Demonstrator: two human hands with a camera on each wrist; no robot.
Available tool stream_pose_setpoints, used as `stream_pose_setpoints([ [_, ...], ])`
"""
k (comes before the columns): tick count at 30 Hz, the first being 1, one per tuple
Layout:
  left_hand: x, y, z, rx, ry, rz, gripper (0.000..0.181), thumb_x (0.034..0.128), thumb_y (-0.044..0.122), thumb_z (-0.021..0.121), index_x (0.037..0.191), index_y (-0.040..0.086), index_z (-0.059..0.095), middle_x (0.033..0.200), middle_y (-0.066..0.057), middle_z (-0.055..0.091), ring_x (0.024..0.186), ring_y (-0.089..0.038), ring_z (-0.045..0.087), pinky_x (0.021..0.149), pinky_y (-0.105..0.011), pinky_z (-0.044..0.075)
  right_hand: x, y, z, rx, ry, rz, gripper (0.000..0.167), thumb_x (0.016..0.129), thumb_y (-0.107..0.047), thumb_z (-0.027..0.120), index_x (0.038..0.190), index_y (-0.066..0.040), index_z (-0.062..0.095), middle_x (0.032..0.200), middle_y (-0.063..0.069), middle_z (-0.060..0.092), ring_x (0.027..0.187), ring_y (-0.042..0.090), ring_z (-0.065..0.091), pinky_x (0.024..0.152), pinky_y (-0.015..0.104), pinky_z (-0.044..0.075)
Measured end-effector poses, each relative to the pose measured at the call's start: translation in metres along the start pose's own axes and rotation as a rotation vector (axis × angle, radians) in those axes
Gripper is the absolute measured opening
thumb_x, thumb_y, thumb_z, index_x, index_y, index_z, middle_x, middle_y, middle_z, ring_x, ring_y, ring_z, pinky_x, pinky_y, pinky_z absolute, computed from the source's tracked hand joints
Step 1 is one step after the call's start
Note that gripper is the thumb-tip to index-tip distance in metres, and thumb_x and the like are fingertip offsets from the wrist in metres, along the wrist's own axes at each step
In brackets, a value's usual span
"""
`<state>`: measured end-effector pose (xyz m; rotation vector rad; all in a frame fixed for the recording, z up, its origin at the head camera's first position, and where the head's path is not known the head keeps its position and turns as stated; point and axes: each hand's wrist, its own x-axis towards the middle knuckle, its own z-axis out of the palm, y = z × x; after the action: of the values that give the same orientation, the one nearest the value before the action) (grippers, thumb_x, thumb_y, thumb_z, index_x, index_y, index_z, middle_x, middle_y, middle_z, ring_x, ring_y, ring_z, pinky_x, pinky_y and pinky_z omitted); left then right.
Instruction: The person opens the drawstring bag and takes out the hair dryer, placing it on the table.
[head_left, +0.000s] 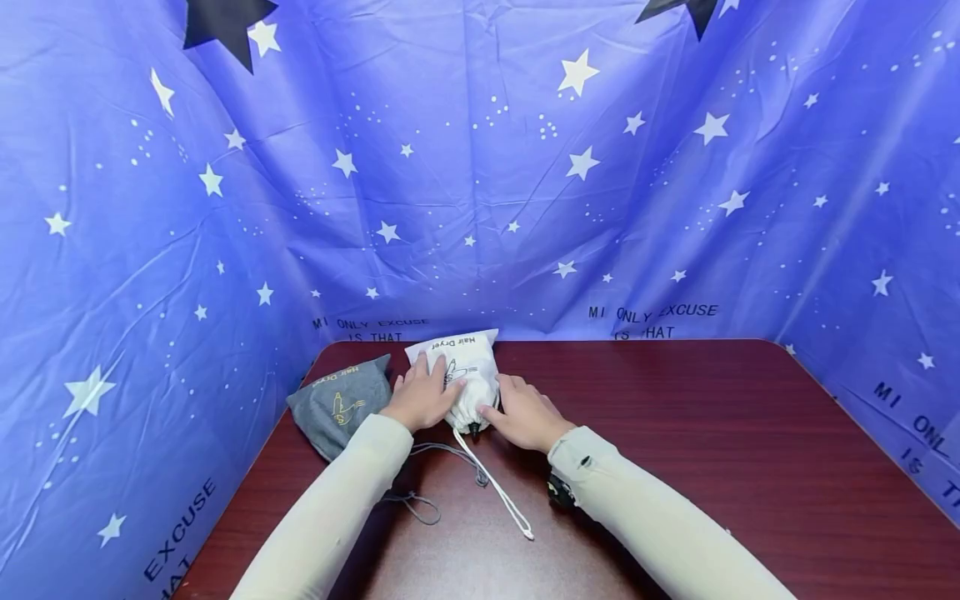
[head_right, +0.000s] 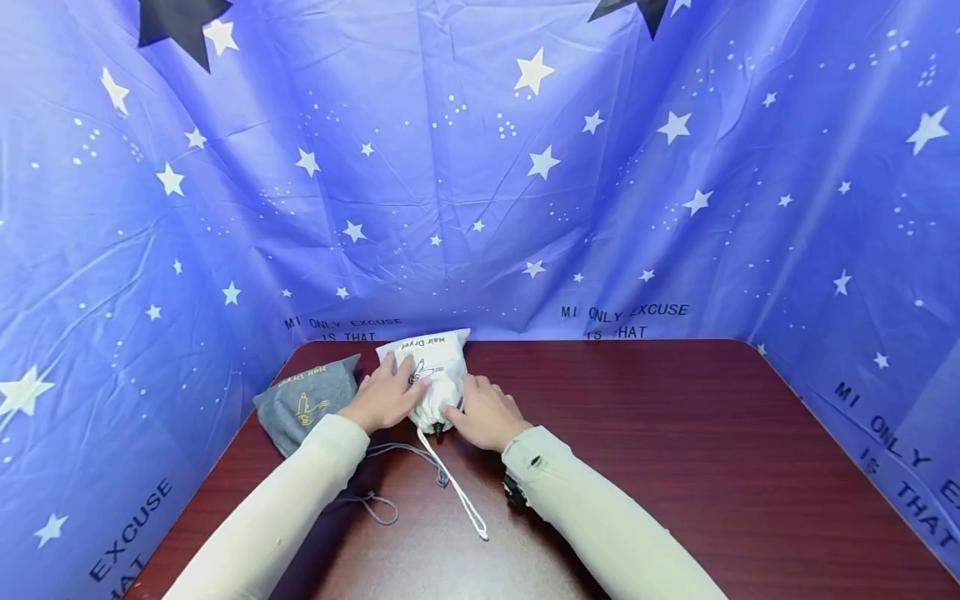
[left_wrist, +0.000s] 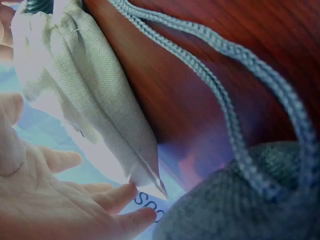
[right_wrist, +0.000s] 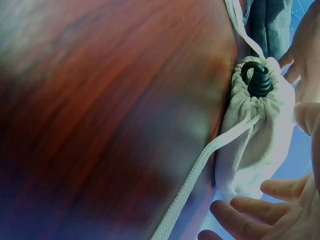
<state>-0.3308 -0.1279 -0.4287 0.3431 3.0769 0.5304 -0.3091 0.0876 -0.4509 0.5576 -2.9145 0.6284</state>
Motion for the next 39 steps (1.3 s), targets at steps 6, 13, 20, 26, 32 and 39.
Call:
stream_pose_setpoints([
  [6, 0.005, -0.001, 0.002, 0.021, 0.007, -0.001, 0.078, 0.1054, 0.062, 0.034, 0.164, 0.012, 0.026, 0.169, -0.031, 0.012, 0.154, -0.052, 0.021, 0.12, -0.068, 0.021, 0.005, -0.002, 0.003, 0.031, 0.006, -0.001, 0.076, 0.101, -0.05, 0.06, 0.152, 0.004, 0.043, 0.147, 0.024, 0.054, 0.132, 0.039, 0.057, 0.108, 0.053, 0.047],
  [13, 0.009, -0.002, 0.004, 0.035, 0.001, -0.01, 0.076, 0.1049, 0.063, 0.033, 0.163, 0.015, 0.03, 0.169, -0.03, 0.014, 0.154, -0.052, 0.022, 0.121, -0.068, 0.022, 0.01, -0.003, 0.008, 0.068, 0.015, -0.01, 0.072, 0.102, -0.046, 0.06, 0.151, 0.004, 0.043, 0.148, 0.023, 0.053, 0.134, 0.038, 0.055, 0.112, 0.05, 0.044],
  [20, 0.007, 0.0, 0.004, 0.035, -0.018, -0.012, 0.072, 0.1061, 0.061, 0.034, 0.162, 0.016, 0.034, 0.167, -0.028, 0.022, 0.153, -0.052, 0.023, 0.12, -0.069, 0.021, 0.011, -0.004, 0.011, 0.04, 0.004, -0.014, 0.073, 0.102, -0.046, 0.06, 0.155, 0.001, 0.041, 0.154, 0.02, 0.051, 0.138, 0.037, 0.054, 0.113, 0.05, 0.044],
  [26, 0.008, 0.001, 0.005, 0.071, -0.031, -0.024, 0.073, 0.1054, 0.061, 0.036, 0.163, 0.017, 0.033, 0.168, -0.027, 0.022, 0.154, -0.05, 0.022, 0.12, -0.068, 0.021, 0.012, -0.004, 0.012, 0.035, 0.014, -0.047, 0.064, 0.102, -0.043, 0.062, 0.152, -0.004, 0.049, 0.147, 0.016, 0.059, 0.132, 0.036, 0.06, 0.11, 0.049, 0.047],
  [32, 0.009, 0.001, 0.006, 0.096, -0.049, -0.035, 0.073, 0.1051, 0.062, 0.036, 0.163, 0.017, 0.034, 0.168, -0.026, 0.021, 0.154, -0.05, 0.021, 0.121, -0.068, 0.021, 0.013, -0.004, 0.013, 0.024, 0.017, -0.065, 0.049, 0.102, -0.04, 0.064, 0.139, -0.008, 0.061, 0.129, 0.014, 0.071, 0.118, 0.036, 0.067, 0.1, 0.05, 0.052],
  [39, 0.009, 0.002, 0.009, 0.09, -0.044, -0.038, 0.072, 0.1044, 0.061, 0.038, 0.161, 0.018, 0.037, 0.168, -0.026, 0.022, 0.155, -0.05, 0.021, 0.12, -0.068, 0.022, 0.011, -0.008, 0.01, 0.018, 0.004, -0.038, 0.046, 0.101, -0.037, 0.066, 0.136, -0.008, 0.063, 0.127, 0.013, 0.072, 0.114, 0.04, 0.068, 0.094, 0.054, 0.054],
])
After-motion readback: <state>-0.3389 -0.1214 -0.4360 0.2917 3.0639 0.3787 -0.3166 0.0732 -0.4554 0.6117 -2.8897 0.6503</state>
